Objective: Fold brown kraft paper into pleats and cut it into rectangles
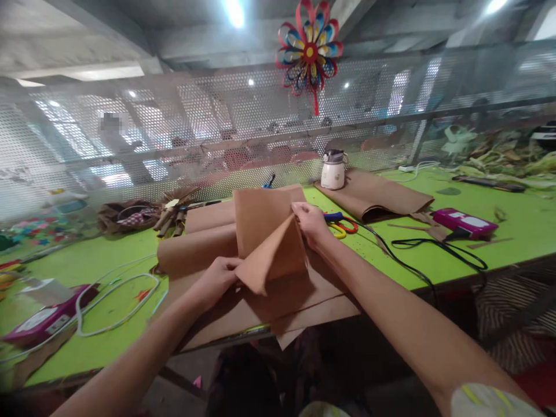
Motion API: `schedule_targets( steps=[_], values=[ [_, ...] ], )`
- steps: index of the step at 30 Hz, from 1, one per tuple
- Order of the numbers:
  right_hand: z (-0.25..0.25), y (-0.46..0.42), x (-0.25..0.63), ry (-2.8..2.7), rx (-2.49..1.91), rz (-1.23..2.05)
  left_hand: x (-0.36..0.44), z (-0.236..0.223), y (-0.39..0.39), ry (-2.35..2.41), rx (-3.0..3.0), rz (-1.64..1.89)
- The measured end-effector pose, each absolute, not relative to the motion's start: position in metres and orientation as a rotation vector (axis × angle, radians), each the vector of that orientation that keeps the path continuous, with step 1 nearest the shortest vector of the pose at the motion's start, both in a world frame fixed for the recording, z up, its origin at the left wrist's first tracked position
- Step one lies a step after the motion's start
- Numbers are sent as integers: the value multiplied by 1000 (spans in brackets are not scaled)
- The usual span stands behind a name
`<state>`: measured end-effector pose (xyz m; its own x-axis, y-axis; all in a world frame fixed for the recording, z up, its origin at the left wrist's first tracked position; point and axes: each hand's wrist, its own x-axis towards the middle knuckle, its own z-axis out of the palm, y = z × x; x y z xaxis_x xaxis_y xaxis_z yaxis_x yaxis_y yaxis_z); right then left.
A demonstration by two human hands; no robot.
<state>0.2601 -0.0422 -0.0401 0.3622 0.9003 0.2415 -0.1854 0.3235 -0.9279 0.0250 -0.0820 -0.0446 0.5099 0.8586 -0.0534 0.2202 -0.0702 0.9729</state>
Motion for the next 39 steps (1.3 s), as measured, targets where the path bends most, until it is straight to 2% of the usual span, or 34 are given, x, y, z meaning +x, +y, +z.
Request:
schedule_targets(
  steps=[5, 10, 17, 29, 35, 39],
  values=[
    [-30, -81, 271, -1079, -1054, 669, 26, -51, -78, 968, 1314, 806],
    [-32, -119, 262, -1230, -962, 1117, 22, -55, -76, 931, 1266, 827],
    [-47, -100, 246, -1118, -909, 1286, 20, -56, -74, 963, 1433, 759],
    [-66, -93, 260, -1198, -903, 1263, 21, -53, -79, 871, 1449, 718],
    [-68, -99, 254, -1461, -905, 1160, 19, -54, -74, 981, 1631, 808],
    [-63, -104, 256, -1617, -925, 1099, 19, -54, -71, 1034, 1721, 714]
  ],
)
